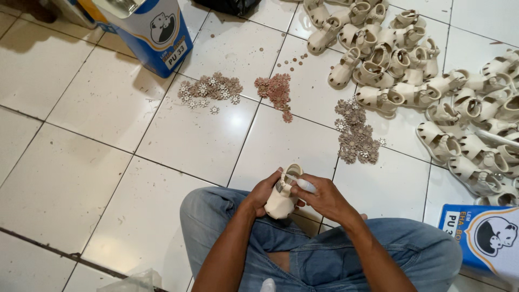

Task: The person sits on the floor and decorates white sandals by applying glue from a small bottle and attaching flower-shaped embellishments. They handle multiple sandals one at a time, placing each finished sandal on the floor.

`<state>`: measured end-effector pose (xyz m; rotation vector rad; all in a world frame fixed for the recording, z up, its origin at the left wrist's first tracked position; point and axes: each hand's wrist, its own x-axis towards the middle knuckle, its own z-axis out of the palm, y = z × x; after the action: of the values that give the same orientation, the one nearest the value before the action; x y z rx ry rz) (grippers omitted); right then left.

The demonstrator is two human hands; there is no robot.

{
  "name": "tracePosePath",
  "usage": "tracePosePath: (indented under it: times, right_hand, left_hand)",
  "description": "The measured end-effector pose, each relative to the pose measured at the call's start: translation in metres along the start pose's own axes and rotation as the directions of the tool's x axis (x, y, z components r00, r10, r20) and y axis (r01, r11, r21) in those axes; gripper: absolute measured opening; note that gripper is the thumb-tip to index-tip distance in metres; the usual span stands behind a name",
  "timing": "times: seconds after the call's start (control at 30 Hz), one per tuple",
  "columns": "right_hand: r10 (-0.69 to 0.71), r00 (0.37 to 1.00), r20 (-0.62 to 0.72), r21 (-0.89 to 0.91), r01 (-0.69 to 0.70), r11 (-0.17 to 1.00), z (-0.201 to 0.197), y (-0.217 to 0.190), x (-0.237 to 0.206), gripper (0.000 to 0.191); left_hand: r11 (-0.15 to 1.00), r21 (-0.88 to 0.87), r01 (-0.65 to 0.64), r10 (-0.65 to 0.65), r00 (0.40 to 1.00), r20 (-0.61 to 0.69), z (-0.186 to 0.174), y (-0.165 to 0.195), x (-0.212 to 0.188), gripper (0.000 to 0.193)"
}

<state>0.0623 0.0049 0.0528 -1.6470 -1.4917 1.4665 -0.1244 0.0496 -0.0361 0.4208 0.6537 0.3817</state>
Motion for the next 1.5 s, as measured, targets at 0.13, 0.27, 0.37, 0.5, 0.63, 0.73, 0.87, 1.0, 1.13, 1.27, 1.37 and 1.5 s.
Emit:
tracePosePath:
  times: [0.13,0.27,0.37,0.5,0.63,0.73,0.87,1.0,1.13,1.27,1.37,1.5]
  right_hand:
    - [-0.034,0.999,-0.035,0.024,0.035,0.999,0.002,0.004,-0.001,0.029]
    - [-0.004,0.998,-0.067,0.032,0.006,0.999,0.005,0.007,-0.001,0.030]
    - [-0.248,0.955,-0.164,-0.024,0.248,0.969,0.007,0.011,-0.004,0.032]
    - [-0.131,0.932,-0.339,0.015,0.145,0.989,-0.005,0.020,-0.016,0.037]
    - [0.165,0.942,-0.293,0.324,-0.064,0.944,-0.020,0.030,-0.040,0.024]
    - [0.141,0.938,-0.317,0.425,0.008,0.905,-0.017,0.030,-0.051,0.027]
    - [0.153,0.945,-0.288,0.395,-0.029,0.918,-0.005,0.024,-0.066,0.042]
    - [0.168,0.956,-0.239,0.448,-0.045,0.893,0.005,0.027,-0.075,0.042]
    - [0.158,0.915,-0.371,0.336,-0.026,0.941,0.009,0.035,-0.082,0.035]
    - [0.101,0.865,-0.491,0.229,0.016,0.973,0.003,0.030,-0.079,0.031]
    - [0.015,0.843,-0.537,0.119,0.058,0.991,0.000,0.016,-0.075,0.029]
    - [-0.147,0.799,-0.583,-0.098,0.111,0.989,0.003,-0.002,-0.075,0.026]
  left_hand:
    - [1.000,-0.018,-0.014,0.014,1.000,-0.025,0.000,-0.003,0.004,0.065]
    - [0.998,-0.055,0.008,-0.008,1.000,0.000,0.001,-0.004,0.007,0.065]
    - [0.999,-0.036,-0.005,0.004,0.999,-0.045,0.003,-0.003,0.007,0.066]
    - [0.991,-0.032,-0.132,0.125,0.980,-0.152,0.006,0.001,0.010,0.074]
    - [0.951,-0.148,-0.272,0.244,0.952,-0.182,0.002,0.004,0.012,0.079]
    - [0.944,-0.173,-0.281,0.249,0.950,-0.188,0.000,0.006,0.011,0.083]
    - [0.939,-0.190,-0.286,0.255,0.952,-0.172,0.002,0.005,0.006,0.081]
    - [0.914,-0.211,-0.346,0.330,0.938,-0.108,-0.001,0.003,0.006,0.076]
    - [0.917,-0.157,-0.367,0.364,0.930,-0.049,-0.005,0.004,0.008,0.079]
    - [0.924,-0.156,-0.350,0.333,0.935,-0.124,-0.004,0.016,0.013,0.073]
    - [0.895,-0.095,-0.435,0.413,0.891,-0.186,-0.005,0.024,0.021,0.064]
    - [0.920,-0.147,-0.364,0.331,0.920,-0.212,-0.009,0.023,0.026,0.065]
